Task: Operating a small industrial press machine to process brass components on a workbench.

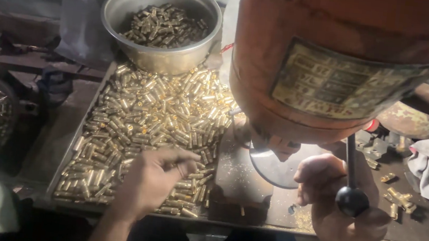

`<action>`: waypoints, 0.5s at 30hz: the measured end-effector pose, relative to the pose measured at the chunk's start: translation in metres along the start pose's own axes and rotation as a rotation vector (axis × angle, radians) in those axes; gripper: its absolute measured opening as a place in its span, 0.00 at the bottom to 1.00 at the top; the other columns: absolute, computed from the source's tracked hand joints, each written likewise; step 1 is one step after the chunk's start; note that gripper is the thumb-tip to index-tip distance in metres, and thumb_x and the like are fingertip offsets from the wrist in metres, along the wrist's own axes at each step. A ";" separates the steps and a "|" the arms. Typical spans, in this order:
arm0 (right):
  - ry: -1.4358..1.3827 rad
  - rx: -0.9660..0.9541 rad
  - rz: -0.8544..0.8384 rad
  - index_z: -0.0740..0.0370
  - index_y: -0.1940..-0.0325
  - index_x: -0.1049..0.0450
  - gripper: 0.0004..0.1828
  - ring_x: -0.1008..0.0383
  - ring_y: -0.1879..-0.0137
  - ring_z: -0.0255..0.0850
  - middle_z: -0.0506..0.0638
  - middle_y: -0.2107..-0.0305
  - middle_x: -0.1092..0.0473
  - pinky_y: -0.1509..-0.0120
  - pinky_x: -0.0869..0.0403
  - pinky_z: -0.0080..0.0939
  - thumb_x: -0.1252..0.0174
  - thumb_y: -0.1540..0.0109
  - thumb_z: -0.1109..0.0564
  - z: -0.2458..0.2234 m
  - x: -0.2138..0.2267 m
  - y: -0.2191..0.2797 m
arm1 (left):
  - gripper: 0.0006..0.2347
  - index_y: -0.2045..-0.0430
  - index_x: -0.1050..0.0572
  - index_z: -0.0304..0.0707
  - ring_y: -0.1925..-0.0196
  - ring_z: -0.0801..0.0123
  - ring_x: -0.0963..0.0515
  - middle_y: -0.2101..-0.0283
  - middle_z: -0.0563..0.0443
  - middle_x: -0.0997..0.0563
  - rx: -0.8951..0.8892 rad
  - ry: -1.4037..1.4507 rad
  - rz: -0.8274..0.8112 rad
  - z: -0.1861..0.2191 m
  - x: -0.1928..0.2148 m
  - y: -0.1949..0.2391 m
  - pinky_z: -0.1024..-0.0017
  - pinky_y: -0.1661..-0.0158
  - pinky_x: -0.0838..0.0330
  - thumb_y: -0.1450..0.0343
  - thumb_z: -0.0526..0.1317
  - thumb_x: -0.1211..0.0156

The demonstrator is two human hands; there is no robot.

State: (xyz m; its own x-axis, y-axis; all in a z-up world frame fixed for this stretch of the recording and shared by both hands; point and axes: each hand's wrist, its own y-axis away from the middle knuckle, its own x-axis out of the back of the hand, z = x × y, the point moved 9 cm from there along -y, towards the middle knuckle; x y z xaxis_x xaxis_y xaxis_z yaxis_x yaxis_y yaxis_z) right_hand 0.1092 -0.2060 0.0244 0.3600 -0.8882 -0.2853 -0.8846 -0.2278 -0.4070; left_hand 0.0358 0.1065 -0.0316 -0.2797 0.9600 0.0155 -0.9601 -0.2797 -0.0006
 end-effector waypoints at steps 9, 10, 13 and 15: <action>0.001 0.001 -0.011 0.79 0.33 0.42 0.65 0.31 0.69 0.46 0.73 0.63 0.30 0.66 0.28 0.44 0.44 0.45 0.15 0.000 0.000 0.000 | 0.09 0.55 0.19 0.48 0.69 0.67 0.15 0.54 0.50 0.20 0.018 -1.229 -0.219 -0.023 -0.024 -0.001 0.72 0.70 0.18 0.26 0.37 0.44; 0.000 -0.009 0.001 0.79 0.31 0.42 0.66 0.31 0.69 0.46 0.72 0.62 0.30 0.66 0.28 0.44 0.44 0.45 0.15 0.000 0.001 0.001 | 0.09 0.55 0.19 0.46 0.68 0.66 0.15 0.55 0.49 0.20 -0.074 -1.195 -0.194 -0.016 -0.028 -0.002 0.71 0.69 0.18 0.28 0.36 0.41; -0.017 0.011 -0.002 0.80 0.31 0.42 0.65 0.32 0.69 0.45 0.72 0.62 0.30 0.65 0.28 0.44 0.44 0.44 0.15 -0.001 0.003 -0.002 | 0.10 0.55 0.19 0.41 0.68 0.65 0.17 0.58 0.49 0.19 -0.338 -1.005 -0.109 0.022 -0.042 -0.007 0.70 0.69 0.21 0.29 0.36 0.38; -0.032 0.022 -0.019 0.81 0.33 0.41 0.64 0.31 0.69 0.44 0.72 0.61 0.30 0.64 0.28 0.44 0.44 0.43 0.16 -0.001 0.003 -0.003 | 0.10 0.55 0.20 0.39 0.69 0.66 0.18 0.60 0.49 0.18 -0.485 -0.841 -0.053 0.046 -0.052 -0.004 0.71 0.70 0.23 0.29 0.36 0.38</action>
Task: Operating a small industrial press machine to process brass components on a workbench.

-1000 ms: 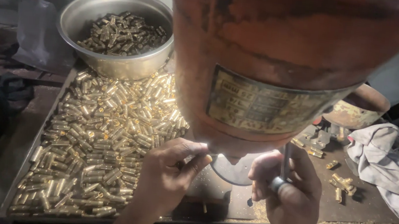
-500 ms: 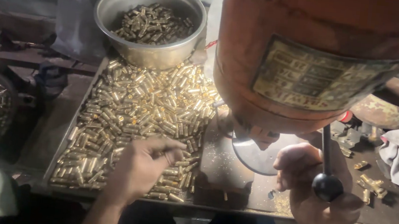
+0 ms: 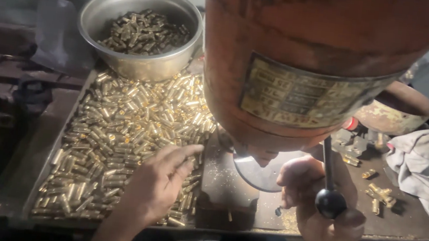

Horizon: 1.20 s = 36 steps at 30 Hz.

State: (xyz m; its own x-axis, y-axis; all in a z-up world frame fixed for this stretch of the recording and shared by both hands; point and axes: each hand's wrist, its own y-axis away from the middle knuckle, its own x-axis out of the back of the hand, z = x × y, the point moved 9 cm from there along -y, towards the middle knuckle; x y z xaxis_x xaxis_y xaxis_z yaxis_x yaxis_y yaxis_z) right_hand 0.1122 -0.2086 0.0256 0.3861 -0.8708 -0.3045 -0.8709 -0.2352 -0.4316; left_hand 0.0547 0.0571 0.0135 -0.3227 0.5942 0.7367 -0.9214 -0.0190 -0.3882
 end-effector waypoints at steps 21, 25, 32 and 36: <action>-0.139 -0.037 -0.057 0.77 0.31 0.41 0.45 0.30 0.67 0.43 0.72 0.61 0.29 0.63 0.28 0.41 0.33 0.37 0.41 0.007 0.004 -0.003 | 0.07 0.63 0.17 0.36 0.64 0.64 0.11 0.63 0.46 0.13 -0.009 0.398 0.291 0.042 -0.010 -0.022 0.71 0.65 0.18 0.31 0.38 0.31; -0.106 -0.043 0.015 0.74 0.32 0.36 0.31 0.29 0.70 0.42 0.69 0.64 0.27 0.65 0.27 0.41 0.38 0.33 0.52 0.011 0.009 -0.001 | 0.07 0.63 0.17 0.36 0.65 0.64 0.11 0.63 0.46 0.13 0.017 0.418 0.281 0.040 -0.009 -0.024 0.71 0.65 0.19 0.32 0.38 0.30; -0.071 -0.029 0.055 0.72 0.31 0.37 0.34 0.31 0.71 0.41 0.69 0.64 0.28 0.67 0.28 0.41 0.36 0.35 0.51 0.015 0.013 0.000 | 0.07 0.63 0.17 0.37 0.63 0.65 0.12 0.62 0.46 0.13 0.039 0.450 0.272 0.040 -0.009 -0.023 0.72 0.65 0.19 0.33 0.36 0.30; -0.174 0.011 -0.116 0.77 0.34 0.35 0.46 0.28 0.63 0.44 0.71 0.56 0.27 0.59 0.25 0.43 0.37 0.35 0.32 0.002 -0.002 0.001 | 0.08 0.63 0.17 0.37 0.64 0.66 0.12 0.62 0.47 0.13 0.069 0.478 0.254 0.042 -0.005 -0.023 0.72 0.65 0.20 0.33 0.35 0.30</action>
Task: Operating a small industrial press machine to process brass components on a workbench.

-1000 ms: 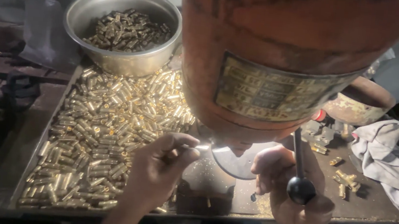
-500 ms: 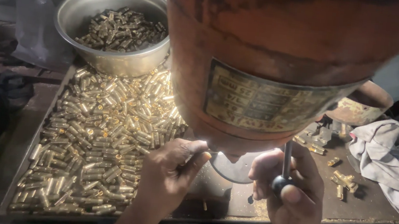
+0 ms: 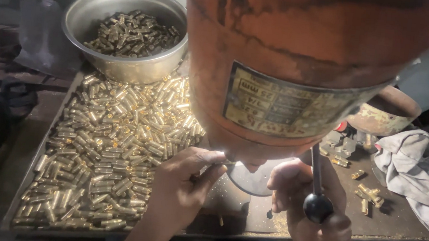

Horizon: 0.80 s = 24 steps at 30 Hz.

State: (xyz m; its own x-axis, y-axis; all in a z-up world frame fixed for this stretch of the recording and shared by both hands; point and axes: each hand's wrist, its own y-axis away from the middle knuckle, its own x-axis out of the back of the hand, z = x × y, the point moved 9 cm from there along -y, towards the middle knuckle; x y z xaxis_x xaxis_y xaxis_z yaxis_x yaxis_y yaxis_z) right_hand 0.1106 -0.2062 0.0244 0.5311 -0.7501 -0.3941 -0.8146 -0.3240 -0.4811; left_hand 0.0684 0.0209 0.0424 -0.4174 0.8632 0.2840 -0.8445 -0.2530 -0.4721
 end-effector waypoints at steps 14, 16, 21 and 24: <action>0.406 0.143 0.056 0.69 0.44 0.26 0.36 0.28 0.62 0.42 0.61 0.59 0.27 0.62 0.29 0.37 0.29 0.39 0.35 0.000 -0.001 0.037 | 0.09 0.58 0.14 0.38 0.74 0.73 0.22 0.70 0.47 0.13 0.408 0.216 -0.148 -0.052 0.007 0.045 0.74 0.74 0.30 0.31 0.33 0.29; 0.689 0.088 -0.096 0.67 0.45 0.25 0.33 0.25 0.67 0.38 0.56 0.65 0.24 0.63 0.27 0.36 0.26 0.45 0.43 -0.010 -0.047 0.026 | 0.09 0.58 0.15 0.35 0.73 0.74 0.21 0.70 0.47 0.13 0.498 0.345 -0.245 -0.049 0.001 0.061 0.75 0.72 0.28 0.31 0.32 0.30; 0.855 0.140 -0.296 0.63 0.48 0.22 0.22 0.16 0.64 0.35 0.51 0.67 0.20 0.60 0.20 0.34 0.28 0.45 0.59 0.013 -0.066 0.057 | 0.08 0.60 0.16 0.28 0.65 0.79 0.17 0.66 0.49 0.13 0.624 0.663 -0.439 -0.037 -0.026 0.096 0.79 0.63 0.22 0.30 0.33 0.33; 0.998 0.107 -0.120 0.59 0.58 0.21 0.11 0.14 0.61 0.34 0.50 0.68 0.18 0.57 0.19 0.35 0.30 0.44 0.60 0.013 -0.033 0.072 | 0.09 0.60 0.16 0.28 0.63 0.76 0.16 0.65 0.48 0.12 0.617 0.605 -0.439 -0.036 -0.015 0.090 0.77 0.61 0.22 0.31 0.34 0.32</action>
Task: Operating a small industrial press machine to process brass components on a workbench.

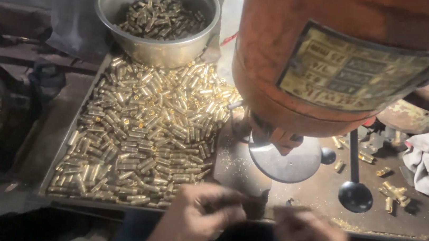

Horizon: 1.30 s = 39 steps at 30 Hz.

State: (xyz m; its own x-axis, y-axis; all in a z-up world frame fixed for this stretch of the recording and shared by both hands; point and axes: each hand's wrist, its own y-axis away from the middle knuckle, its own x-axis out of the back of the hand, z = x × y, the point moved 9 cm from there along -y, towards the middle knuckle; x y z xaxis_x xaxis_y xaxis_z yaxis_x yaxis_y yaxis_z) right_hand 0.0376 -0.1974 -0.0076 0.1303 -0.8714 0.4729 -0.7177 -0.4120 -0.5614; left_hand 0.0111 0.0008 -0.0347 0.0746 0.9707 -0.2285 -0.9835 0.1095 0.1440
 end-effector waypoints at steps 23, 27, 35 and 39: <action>-0.094 -0.552 0.445 0.66 0.46 0.24 0.25 0.35 0.67 0.28 0.48 0.70 0.29 0.63 0.37 0.29 0.34 0.40 0.46 0.069 0.065 0.034 | 0.08 0.65 0.16 0.42 0.69 0.61 0.14 0.69 0.52 0.16 -0.152 -0.926 0.279 0.022 0.061 -0.023 0.64 0.70 0.20 0.29 0.44 0.37; -0.329 -0.278 0.395 0.72 0.39 0.28 0.40 0.30 0.56 0.36 0.55 0.59 0.27 0.52 0.32 0.37 0.39 0.37 0.32 0.015 0.052 -0.026 | 0.11 0.62 0.15 0.37 0.75 0.67 0.24 0.74 0.53 0.21 -0.072 -0.440 0.328 0.019 0.061 -0.033 0.67 0.75 0.31 0.26 0.44 0.39; -0.628 -0.159 0.245 0.80 0.35 0.38 0.66 0.29 0.46 0.49 0.65 0.48 0.31 0.43 0.29 0.52 0.53 0.43 0.11 -0.001 0.040 -0.081 | 0.13 0.59 0.17 0.31 0.64 0.77 0.17 0.66 0.51 0.12 -0.211 -0.057 0.313 0.041 0.024 -0.060 0.77 0.59 0.22 0.30 0.43 0.35; -0.613 -0.224 0.231 0.80 0.36 0.37 0.70 0.28 0.48 0.49 0.67 0.49 0.30 0.44 0.29 0.51 0.55 0.48 0.08 0.011 0.038 -0.078 | 0.14 0.57 0.17 0.33 0.64 0.79 0.16 0.65 0.51 0.11 -0.174 -0.116 0.306 0.047 0.020 -0.059 0.77 0.60 0.22 0.32 0.42 0.33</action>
State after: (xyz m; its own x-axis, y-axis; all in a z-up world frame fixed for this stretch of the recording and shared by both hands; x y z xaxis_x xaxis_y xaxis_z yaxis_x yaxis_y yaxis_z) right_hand 0.1061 -0.2009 0.0471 0.2728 -0.9505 -0.1487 -0.8889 -0.1899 -0.4170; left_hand 0.0785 0.0234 -0.0027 -0.2188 0.9718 -0.0881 -0.9758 -0.2178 0.0209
